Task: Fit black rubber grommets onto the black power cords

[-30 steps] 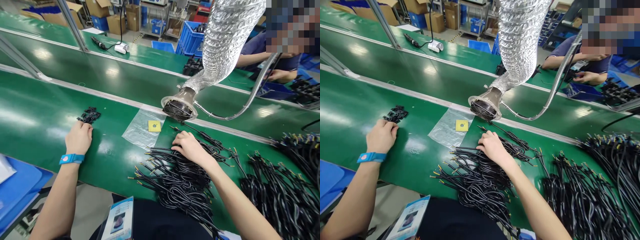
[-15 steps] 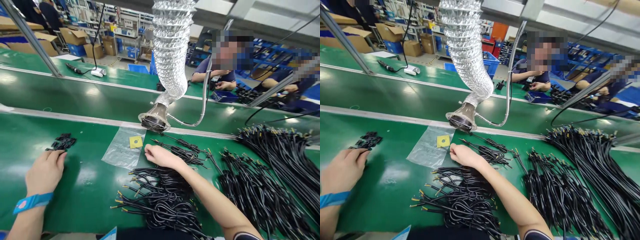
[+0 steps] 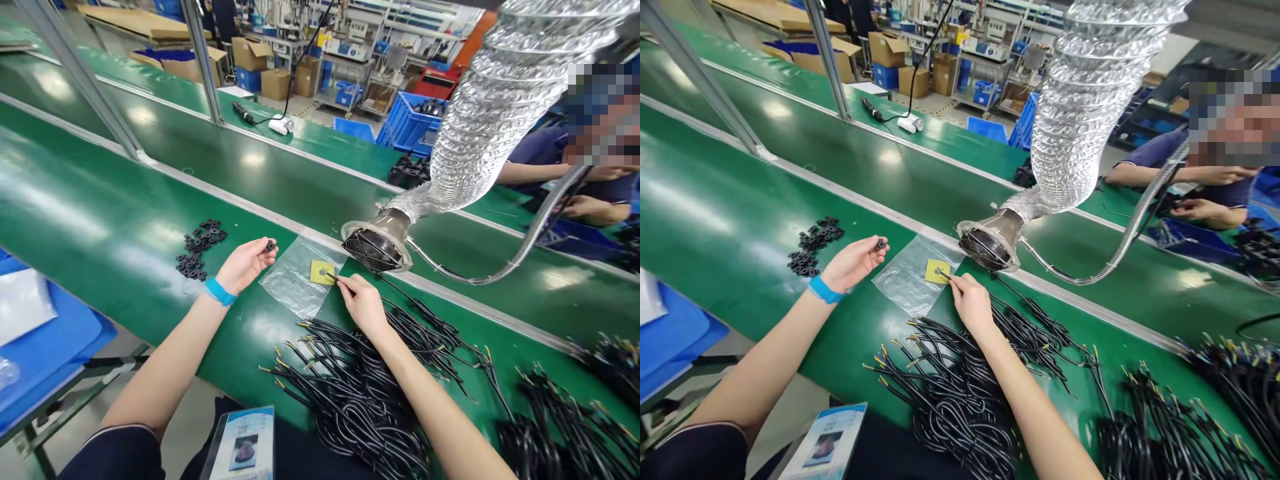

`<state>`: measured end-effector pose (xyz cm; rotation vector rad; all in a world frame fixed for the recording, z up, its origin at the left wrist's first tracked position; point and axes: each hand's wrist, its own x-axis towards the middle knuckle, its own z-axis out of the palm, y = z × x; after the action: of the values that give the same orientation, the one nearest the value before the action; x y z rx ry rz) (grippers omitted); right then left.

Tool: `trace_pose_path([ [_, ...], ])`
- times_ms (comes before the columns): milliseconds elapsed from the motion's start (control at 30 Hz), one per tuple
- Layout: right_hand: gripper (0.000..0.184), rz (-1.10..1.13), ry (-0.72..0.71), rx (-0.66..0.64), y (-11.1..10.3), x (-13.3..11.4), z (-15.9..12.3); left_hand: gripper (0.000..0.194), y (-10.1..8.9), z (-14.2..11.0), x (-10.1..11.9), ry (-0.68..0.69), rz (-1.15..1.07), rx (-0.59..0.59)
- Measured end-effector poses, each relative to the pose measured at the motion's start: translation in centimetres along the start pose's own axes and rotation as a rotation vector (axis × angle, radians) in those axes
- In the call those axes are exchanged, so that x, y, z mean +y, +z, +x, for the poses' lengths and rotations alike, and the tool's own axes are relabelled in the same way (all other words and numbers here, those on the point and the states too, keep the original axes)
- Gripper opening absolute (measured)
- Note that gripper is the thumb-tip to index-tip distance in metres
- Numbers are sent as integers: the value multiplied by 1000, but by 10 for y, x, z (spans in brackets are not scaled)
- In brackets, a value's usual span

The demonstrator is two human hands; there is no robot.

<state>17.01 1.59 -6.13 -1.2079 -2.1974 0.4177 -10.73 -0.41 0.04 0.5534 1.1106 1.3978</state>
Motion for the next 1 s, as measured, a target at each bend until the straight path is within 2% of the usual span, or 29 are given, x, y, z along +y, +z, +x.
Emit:
trace_pose_path([
  [67,33,-144,-25,-22,0,-1,-1,12,3,2,-8,-53,-31,-9],
  [167,31,-347,-46,-127,1,-4,-1,15,6,0,-14,-109,-38,-36],
  [267,28,-400,-40,-191,0,-7,-1,17,9,-3,-15,-115,-45,-70],
  [333,27,-313,-24,-126,-3,-8,-1,18,13,-4,-14,-96,-39,-97],
  [400,28,-136,14,10,-8,-9,0,19,20,-4,-17,-75,-29,-134],
  [467,28,76,53,141,-14,-10,-1,19,29,-2,-24,-63,-20,-181],
  [533,29,239,68,199,-20,-12,-2,19,41,0,-35,-63,-21,-220],
  [667,29,361,55,182,-26,-15,-6,18,63,2,-63,-92,-59,-261],
  [767,29,374,38,192,-27,-16,-8,23,70,0,-76,-101,-53,-311],
  [1000,29,350,18,203,-24,-14,-8,31,68,-4,-77,-68,-46,-328],
])
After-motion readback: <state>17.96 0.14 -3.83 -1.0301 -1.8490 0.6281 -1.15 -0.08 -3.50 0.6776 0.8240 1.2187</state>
